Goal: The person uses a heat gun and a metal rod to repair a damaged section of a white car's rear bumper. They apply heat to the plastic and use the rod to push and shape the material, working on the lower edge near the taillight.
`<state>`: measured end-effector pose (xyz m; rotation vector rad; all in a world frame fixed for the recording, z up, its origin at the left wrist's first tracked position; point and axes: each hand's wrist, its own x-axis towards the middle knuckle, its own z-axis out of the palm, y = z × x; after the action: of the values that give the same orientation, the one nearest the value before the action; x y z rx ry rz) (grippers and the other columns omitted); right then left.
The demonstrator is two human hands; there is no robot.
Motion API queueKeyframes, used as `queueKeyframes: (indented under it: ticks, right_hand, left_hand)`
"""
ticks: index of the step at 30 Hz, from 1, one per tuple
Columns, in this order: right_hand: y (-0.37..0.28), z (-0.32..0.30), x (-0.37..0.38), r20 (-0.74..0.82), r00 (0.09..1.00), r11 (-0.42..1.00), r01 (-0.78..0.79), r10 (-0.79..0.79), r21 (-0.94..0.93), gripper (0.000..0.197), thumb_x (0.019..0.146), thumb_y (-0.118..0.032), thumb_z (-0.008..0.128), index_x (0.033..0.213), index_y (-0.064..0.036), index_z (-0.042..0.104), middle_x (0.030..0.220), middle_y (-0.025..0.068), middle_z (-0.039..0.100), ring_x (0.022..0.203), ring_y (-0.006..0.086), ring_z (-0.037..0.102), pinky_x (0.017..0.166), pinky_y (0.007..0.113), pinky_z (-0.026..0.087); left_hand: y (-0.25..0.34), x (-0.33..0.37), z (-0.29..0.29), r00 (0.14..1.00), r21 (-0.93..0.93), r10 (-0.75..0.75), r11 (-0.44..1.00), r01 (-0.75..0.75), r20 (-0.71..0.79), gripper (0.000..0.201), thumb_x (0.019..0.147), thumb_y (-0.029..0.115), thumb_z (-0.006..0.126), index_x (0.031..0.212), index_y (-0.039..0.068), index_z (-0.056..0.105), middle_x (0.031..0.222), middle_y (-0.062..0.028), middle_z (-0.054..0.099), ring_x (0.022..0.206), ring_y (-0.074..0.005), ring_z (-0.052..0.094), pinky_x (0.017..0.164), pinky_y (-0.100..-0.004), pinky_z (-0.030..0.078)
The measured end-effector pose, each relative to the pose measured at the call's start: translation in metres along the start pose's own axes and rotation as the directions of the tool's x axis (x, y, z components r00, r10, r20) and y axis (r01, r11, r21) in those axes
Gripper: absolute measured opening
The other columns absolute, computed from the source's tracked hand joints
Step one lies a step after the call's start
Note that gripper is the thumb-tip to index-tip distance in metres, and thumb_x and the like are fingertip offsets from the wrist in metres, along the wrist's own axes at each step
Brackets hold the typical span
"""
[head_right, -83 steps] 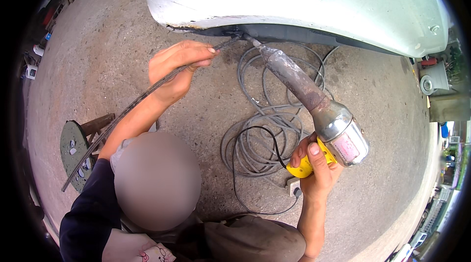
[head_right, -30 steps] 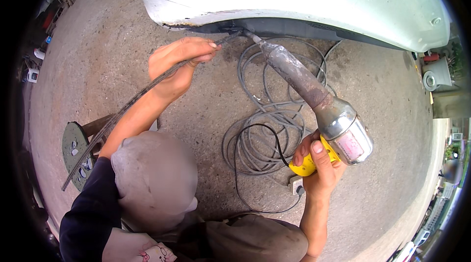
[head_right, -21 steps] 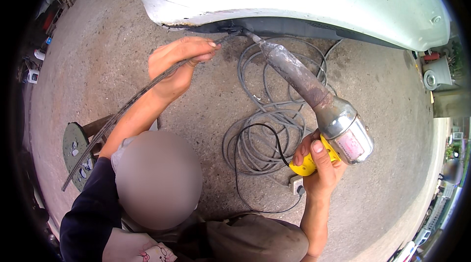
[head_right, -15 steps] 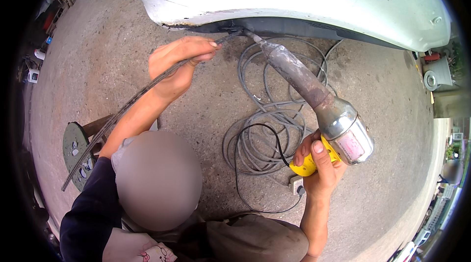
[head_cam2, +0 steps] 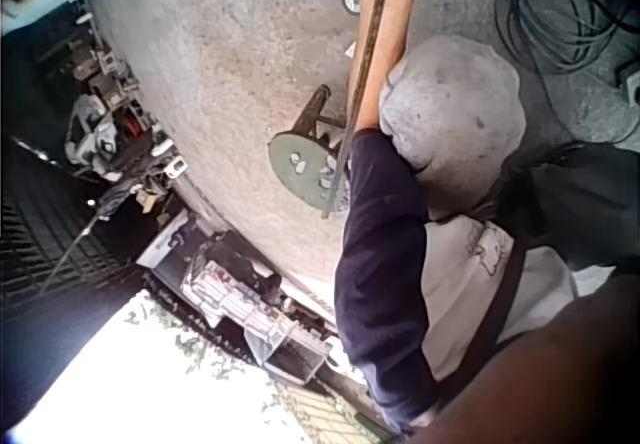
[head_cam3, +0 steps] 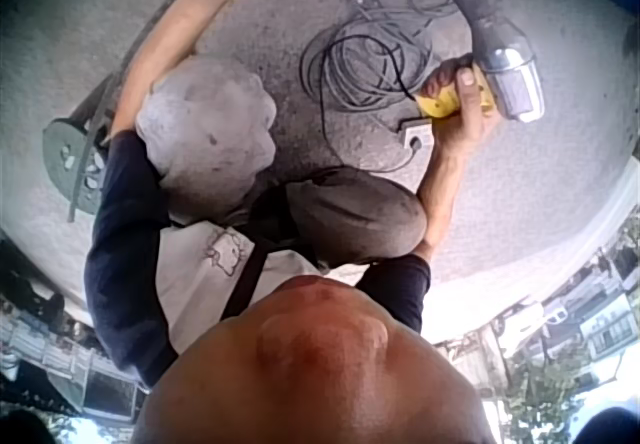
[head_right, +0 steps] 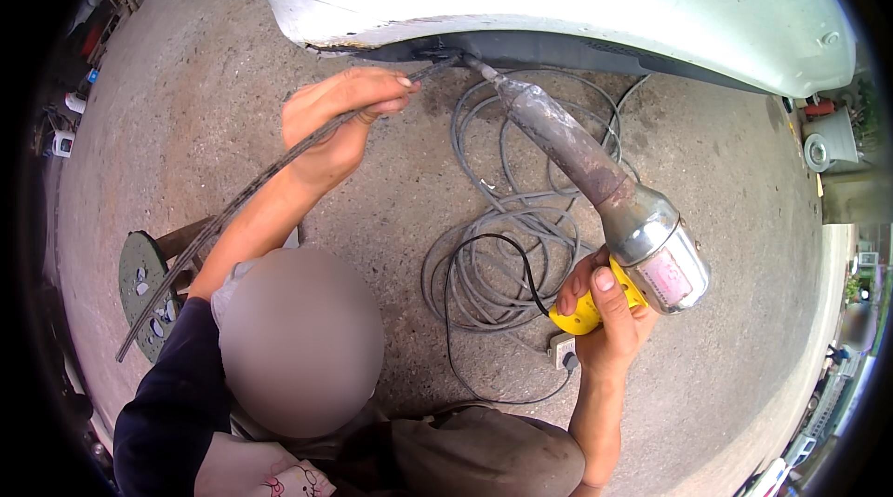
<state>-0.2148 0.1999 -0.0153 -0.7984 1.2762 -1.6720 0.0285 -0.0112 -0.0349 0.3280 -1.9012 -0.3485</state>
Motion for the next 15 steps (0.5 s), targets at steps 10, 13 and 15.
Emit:
queueKeyframes:
  ticks: [10,13,15]
  right_hand:
    - [-0.0015,0.0016,-0.0018,-0.004,1.000,0.998,0.001,-0.001,-0.056,0.034,0.089,-0.025,0.066,0.104,0.0011,0.051,0.071,0.0077,0.050,0.052,0.0151,0.052,0.047,0.026,0.043]
    - [-0.0010,0.0016,-0.0019,-0.003,1.000,0.998,0.003,-0.003,-0.056,0.034,0.089,-0.025,0.067,0.104,0.0011,0.051,0.070,0.0076,0.050,0.052,0.0151,0.052,0.047,0.026,0.043]
    - [-0.0002,0.0018,-0.0017,0.001,1.000,0.999,0.003,-0.003,-0.050,0.035,0.089,-0.025,0.067,0.104,0.0011,0.051,0.070,0.0075,0.050,0.052,0.0150,0.052,0.047,0.026,0.043]
  left_hand:
    - [0.0001,0.0000,0.0039,0.999,-0.017,-0.027,1.000,0.027,-0.030,0.027,0.073,-0.019,0.061,0.093,-0.002,0.070,0.089,-0.0141,0.072,0.081,-0.0233,0.073,0.070,-0.0297,0.060]
    - [0.0006,0.0004,0.0043,0.999,-0.013,-0.031,0.999,0.031,-0.043,0.031,0.069,-0.020,0.061,0.091,-0.001,0.070,0.088,-0.0128,0.073,0.081,-0.0228,0.073,0.069,-0.0293,0.060]
    - [0.0006,0.0005,0.0035,0.999,-0.003,-0.024,1.000,0.024,-0.045,0.030,0.070,-0.020,0.061,0.091,-0.001,0.070,0.088,-0.0127,0.073,0.081,-0.0227,0.073,0.069,-0.0292,0.060]
